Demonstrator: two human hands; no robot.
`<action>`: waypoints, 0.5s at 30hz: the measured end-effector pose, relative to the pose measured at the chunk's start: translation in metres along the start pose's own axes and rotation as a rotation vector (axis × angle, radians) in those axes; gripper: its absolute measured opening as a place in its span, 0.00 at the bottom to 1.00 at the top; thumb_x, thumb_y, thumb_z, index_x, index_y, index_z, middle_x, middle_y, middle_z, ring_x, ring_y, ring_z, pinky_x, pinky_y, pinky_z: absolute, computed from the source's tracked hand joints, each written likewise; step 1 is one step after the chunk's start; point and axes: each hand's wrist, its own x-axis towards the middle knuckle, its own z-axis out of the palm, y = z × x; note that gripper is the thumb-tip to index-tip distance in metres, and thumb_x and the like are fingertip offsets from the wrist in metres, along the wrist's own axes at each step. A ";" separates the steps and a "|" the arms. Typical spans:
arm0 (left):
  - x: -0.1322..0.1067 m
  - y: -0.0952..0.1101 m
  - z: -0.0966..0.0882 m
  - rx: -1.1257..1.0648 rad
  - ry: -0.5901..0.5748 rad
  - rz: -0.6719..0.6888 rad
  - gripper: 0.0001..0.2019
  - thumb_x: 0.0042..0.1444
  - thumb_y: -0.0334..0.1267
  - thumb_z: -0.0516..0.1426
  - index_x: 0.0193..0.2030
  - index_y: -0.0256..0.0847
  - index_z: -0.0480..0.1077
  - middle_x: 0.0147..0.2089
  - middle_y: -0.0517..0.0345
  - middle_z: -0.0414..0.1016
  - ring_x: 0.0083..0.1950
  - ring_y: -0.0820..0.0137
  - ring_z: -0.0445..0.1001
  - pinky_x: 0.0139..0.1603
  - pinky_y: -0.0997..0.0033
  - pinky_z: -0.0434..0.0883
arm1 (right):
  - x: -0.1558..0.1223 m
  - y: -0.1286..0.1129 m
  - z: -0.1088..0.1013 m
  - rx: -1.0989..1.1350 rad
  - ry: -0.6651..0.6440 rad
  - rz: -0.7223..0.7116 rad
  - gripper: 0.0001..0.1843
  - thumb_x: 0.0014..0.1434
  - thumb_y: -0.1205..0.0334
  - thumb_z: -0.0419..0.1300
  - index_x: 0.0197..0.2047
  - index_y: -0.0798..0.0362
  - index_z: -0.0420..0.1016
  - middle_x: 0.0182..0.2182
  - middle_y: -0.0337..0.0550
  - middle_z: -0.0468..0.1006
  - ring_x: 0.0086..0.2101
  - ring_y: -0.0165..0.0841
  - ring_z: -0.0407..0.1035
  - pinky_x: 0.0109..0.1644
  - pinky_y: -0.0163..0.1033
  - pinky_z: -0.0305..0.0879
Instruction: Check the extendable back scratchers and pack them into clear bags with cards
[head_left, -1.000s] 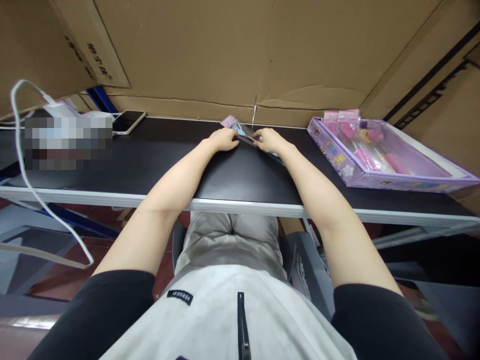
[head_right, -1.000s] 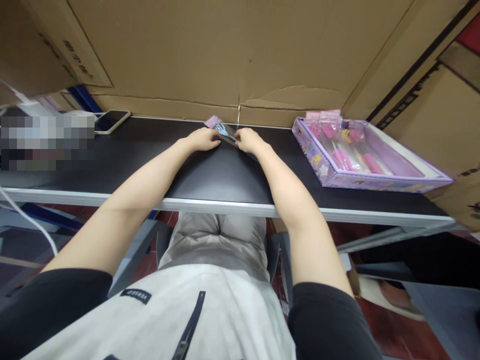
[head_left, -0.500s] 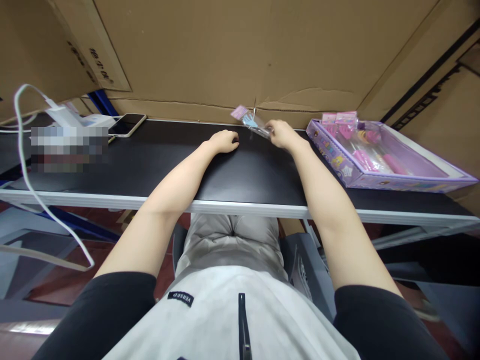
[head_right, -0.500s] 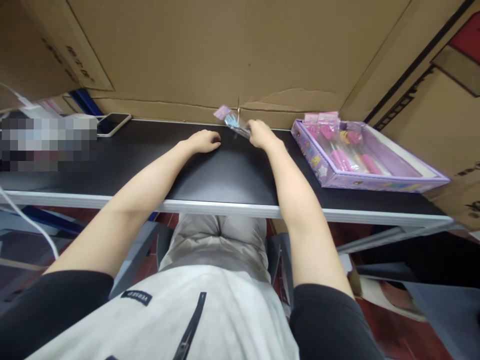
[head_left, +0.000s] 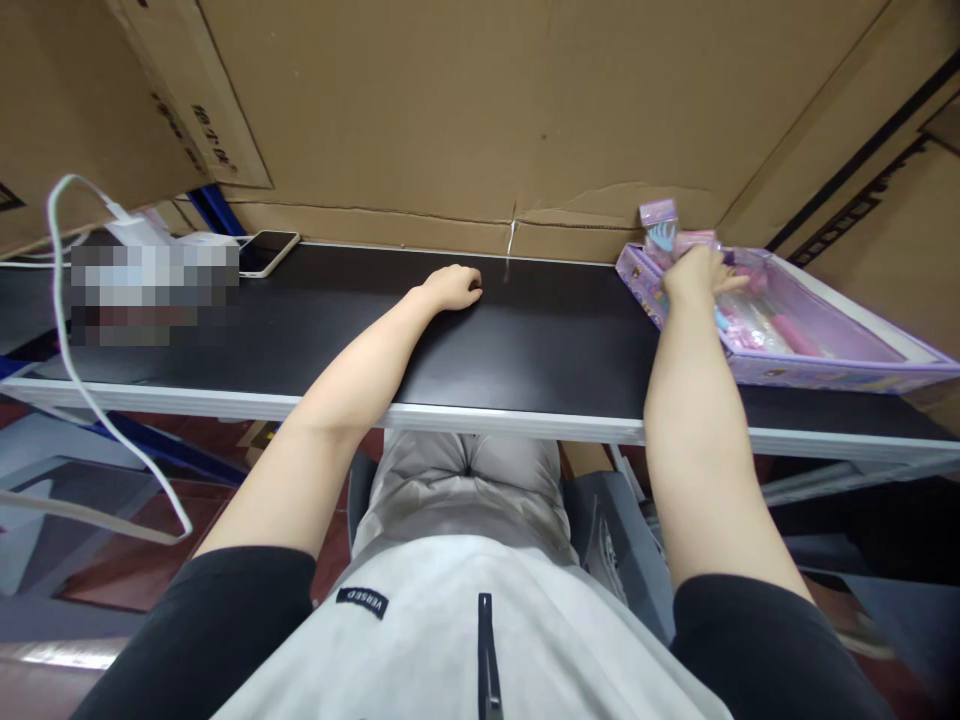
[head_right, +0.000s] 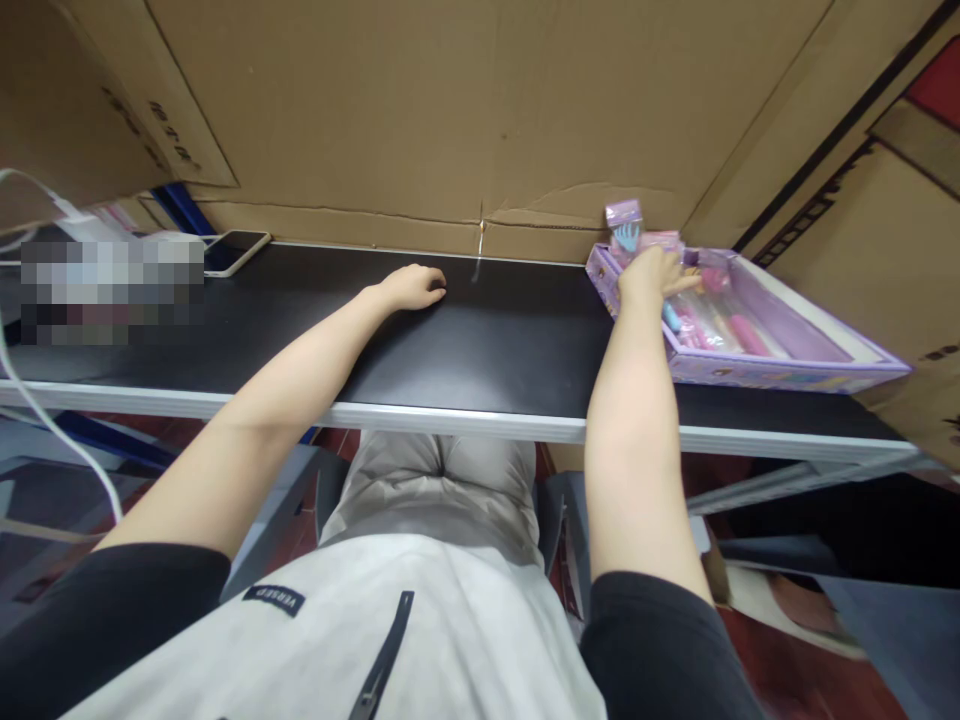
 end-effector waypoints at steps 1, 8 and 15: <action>0.000 0.000 0.000 -0.003 -0.001 0.003 0.24 0.73 0.42 0.54 0.70 0.43 0.78 0.69 0.47 0.83 0.70 0.54 0.79 0.70 0.61 0.74 | -0.002 0.000 0.001 0.020 0.010 0.022 0.32 0.83 0.44 0.51 0.56 0.63 0.87 0.68 0.83 0.72 0.69 0.56 0.68 0.69 0.67 0.53; -0.002 0.002 -0.002 -0.020 -0.007 0.009 0.24 0.74 0.40 0.54 0.71 0.38 0.78 0.69 0.41 0.82 0.71 0.49 0.79 0.71 0.56 0.75 | 0.009 0.020 0.014 0.235 -0.112 0.449 0.28 0.78 0.49 0.64 0.63 0.67 0.85 0.68 0.88 0.72 0.71 0.59 0.66 0.65 0.68 0.58; -0.003 0.003 -0.004 -0.008 -0.016 0.000 0.24 0.75 0.40 0.54 0.72 0.40 0.77 0.71 0.42 0.81 0.73 0.49 0.78 0.73 0.55 0.75 | 0.022 0.020 0.007 0.181 -0.297 0.616 0.29 0.71 0.76 0.65 0.74 0.67 0.76 0.73 0.80 0.68 0.76 0.59 0.61 0.73 0.67 0.56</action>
